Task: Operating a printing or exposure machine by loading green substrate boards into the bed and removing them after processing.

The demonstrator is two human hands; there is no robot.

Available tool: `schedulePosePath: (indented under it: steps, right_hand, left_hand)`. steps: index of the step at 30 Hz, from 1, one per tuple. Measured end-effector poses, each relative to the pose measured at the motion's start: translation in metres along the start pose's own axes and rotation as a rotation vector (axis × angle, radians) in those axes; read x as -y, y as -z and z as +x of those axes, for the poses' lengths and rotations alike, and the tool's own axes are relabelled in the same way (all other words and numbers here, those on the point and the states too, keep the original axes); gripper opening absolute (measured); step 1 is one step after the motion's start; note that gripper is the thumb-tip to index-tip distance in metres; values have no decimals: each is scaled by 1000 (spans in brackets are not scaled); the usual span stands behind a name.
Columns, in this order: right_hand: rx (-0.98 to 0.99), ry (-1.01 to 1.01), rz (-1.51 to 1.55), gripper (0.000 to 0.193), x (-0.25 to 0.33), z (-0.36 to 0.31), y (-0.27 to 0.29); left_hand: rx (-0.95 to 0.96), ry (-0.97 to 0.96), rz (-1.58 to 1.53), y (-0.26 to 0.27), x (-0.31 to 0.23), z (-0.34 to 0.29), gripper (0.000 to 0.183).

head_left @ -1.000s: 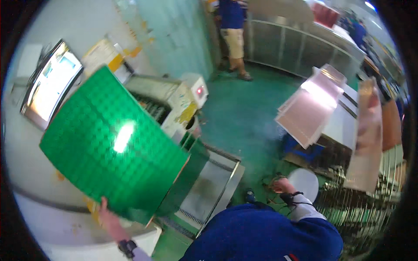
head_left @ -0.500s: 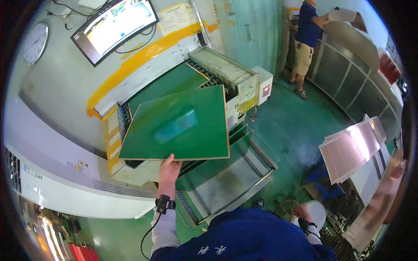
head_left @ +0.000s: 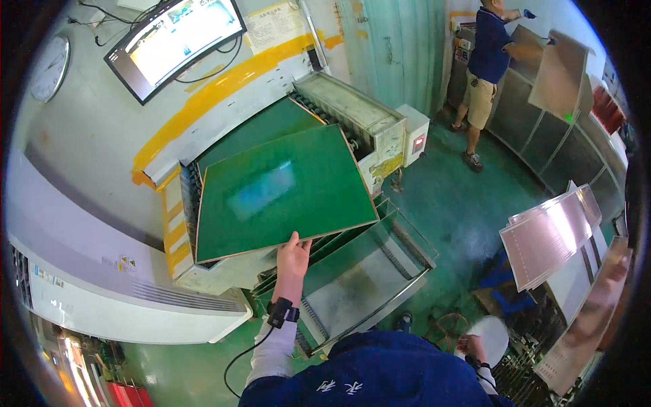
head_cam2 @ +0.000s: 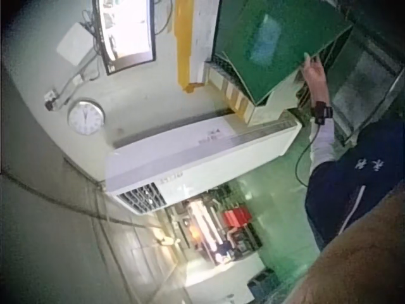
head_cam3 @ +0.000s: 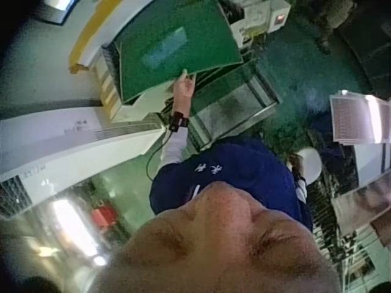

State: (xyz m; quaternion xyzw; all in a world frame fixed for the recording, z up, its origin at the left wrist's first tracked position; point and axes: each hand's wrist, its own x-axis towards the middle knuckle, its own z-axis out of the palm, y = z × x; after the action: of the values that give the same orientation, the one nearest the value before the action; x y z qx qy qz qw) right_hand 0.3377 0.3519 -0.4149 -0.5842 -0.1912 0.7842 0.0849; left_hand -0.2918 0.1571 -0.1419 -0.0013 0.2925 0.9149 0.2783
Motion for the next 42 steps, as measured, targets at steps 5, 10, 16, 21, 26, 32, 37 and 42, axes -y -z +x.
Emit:
schedulePosePath:
  steps: [5,10,16,21,26,32,37,42]
  right_hand:
    - [-56,103,-13,13,-7,11,33]
    - [-215,112,-349,22,35,-27,-36]
    - [5,629,-1053,24,27,11,2]
    - [25,613,-826,24,26,14,-6]
    - [-158,305,-512,21,35,15,-25]
    - [-198,208,-337,18,47,4,-40]
    - [-174,207,-271,17,48,-16,-54]
    - [-201,346,-320,18,24,-3,-31]
  left_hand:
    - [-56,6,16,-13,22,-16,26]
    - [-87,26,2,-8,47,-43,24]
    - [-100,85,29,0,72,-63,16]
    - [-118,249,70,11,67,-75,21]
    - [-95,256,33,-18,61,-105,27]
    - [-27,266,191,1,65,-109,31]
    - [-27,246,202,-4,70,-104,37]
    - [-3,266,161,-6,78,-84,40]
